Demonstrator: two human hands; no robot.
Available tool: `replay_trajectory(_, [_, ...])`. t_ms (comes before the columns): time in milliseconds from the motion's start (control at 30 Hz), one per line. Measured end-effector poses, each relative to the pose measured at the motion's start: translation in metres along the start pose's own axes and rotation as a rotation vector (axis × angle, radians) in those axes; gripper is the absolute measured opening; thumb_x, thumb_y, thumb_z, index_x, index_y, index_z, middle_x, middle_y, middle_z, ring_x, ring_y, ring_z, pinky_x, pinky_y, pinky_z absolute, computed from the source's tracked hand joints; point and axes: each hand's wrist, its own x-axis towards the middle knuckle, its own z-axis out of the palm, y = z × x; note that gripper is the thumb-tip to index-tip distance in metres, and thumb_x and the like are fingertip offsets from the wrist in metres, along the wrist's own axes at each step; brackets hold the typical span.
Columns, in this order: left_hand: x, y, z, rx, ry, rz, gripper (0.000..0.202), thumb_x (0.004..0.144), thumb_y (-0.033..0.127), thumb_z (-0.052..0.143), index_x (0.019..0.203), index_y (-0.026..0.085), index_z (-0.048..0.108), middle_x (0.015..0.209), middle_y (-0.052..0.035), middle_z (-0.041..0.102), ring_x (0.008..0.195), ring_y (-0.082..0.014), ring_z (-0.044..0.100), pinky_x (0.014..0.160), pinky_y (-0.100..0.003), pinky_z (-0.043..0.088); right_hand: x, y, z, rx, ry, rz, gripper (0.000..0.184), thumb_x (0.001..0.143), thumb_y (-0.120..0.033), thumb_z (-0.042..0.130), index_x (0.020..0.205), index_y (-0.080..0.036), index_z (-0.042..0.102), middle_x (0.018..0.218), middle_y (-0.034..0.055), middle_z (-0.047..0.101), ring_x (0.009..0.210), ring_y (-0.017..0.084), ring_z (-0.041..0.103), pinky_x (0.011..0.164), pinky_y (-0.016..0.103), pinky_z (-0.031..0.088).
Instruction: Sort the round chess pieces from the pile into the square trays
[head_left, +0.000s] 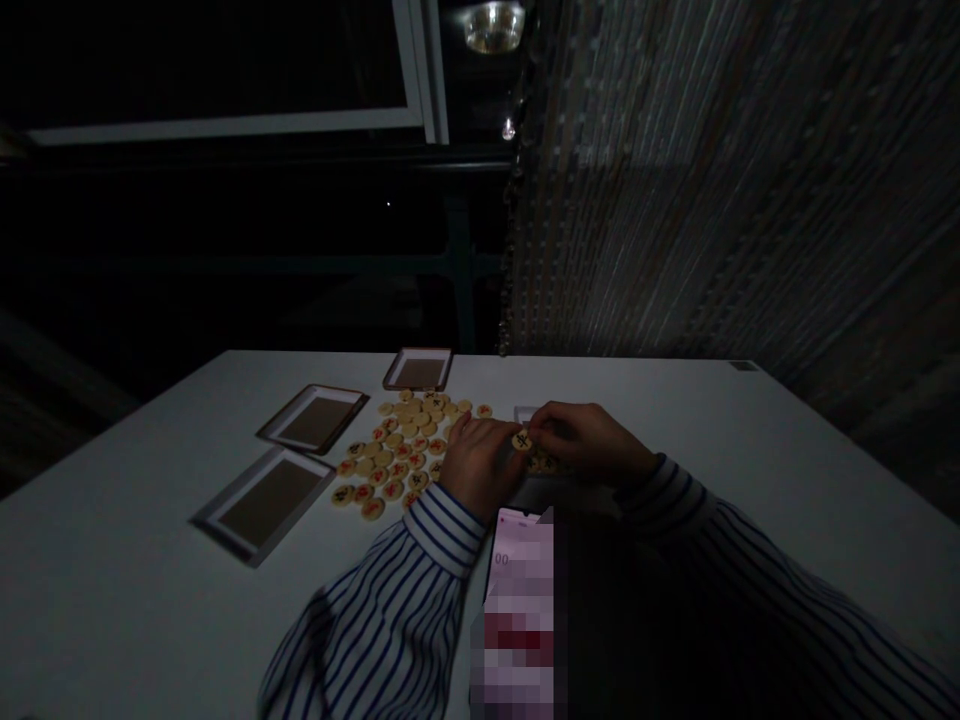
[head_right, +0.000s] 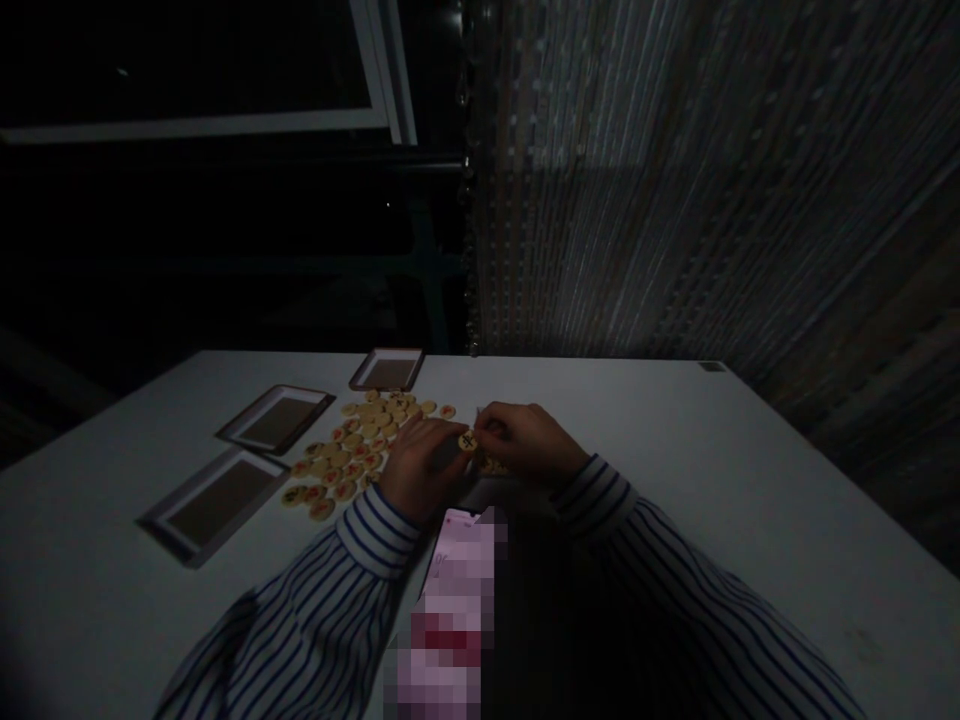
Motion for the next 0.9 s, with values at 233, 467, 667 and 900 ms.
replay_trajectory(233, [-0.0008, -0.0001, 0.0017, -0.012, 0.026, 0.002, 0.021, 0.076, 0.023, 0.059, 0.096, 0.019, 0.059, 0.089, -0.0044, 0.067, 0.09, -0.0199, 0.059, 0.097, -0.045, 0.034, 0.0019, 0.0057, 0.006, 0.129, -0.017, 0.059, 0.015, 0.076, -0.029, 0.054, 0.083, -0.019, 0.062, 0.078, 0.0013, 0.068, 0.073, 0.013, 0.063, 0.066, 0.024, 0.047])
replay_trajectory(467, [-0.0026, -0.0018, 0.0058, -0.108, 0.116, -0.104, 0.024, 0.072, 0.026, 0.064, 0.094, 0.018, 0.061, 0.085, -0.005, 0.068, 0.084, -0.0198, 0.062, 0.09, -0.042, 0.041, 0.0017, 0.0051, 0.006, 0.252, 0.015, 0.089, 0.014, 0.075, -0.028, 0.055, 0.082, -0.017, 0.061, 0.076, 0.0022, 0.067, 0.071, 0.014, 0.062, 0.065, 0.026, 0.048])
replay_trajectory(667, [-0.0026, -0.0003, 0.0086, -0.439, 0.08, -0.314, 0.021, 0.071, 0.027, 0.064, 0.091, 0.019, 0.064, 0.082, -0.0042, 0.069, 0.079, -0.0168, 0.064, 0.079, -0.032, 0.049, 0.0018, 0.0038, 0.0055, 0.28, 0.031, 0.097, 0.018, 0.075, -0.03, 0.055, 0.085, -0.016, 0.061, 0.076, 0.0031, 0.066, 0.072, 0.014, 0.062, 0.066, 0.027, 0.049])
replay_trajectory(900, [-0.0006, 0.0026, 0.0075, -0.73, 0.105, -0.465, 0.022, 0.069, 0.023, 0.064, 0.089, 0.016, 0.067, 0.083, -0.004, 0.07, 0.079, -0.0153, 0.064, 0.077, -0.028, 0.051, 0.0016, 0.0018, 0.0053, 0.291, 0.019, 0.083, 0.021, 0.077, -0.031, 0.053, 0.09, -0.017, 0.061, 0.08, 0.0037, 0.067, 0.074, 0.015, 0.062, 0.068, 0.028, 0.05])
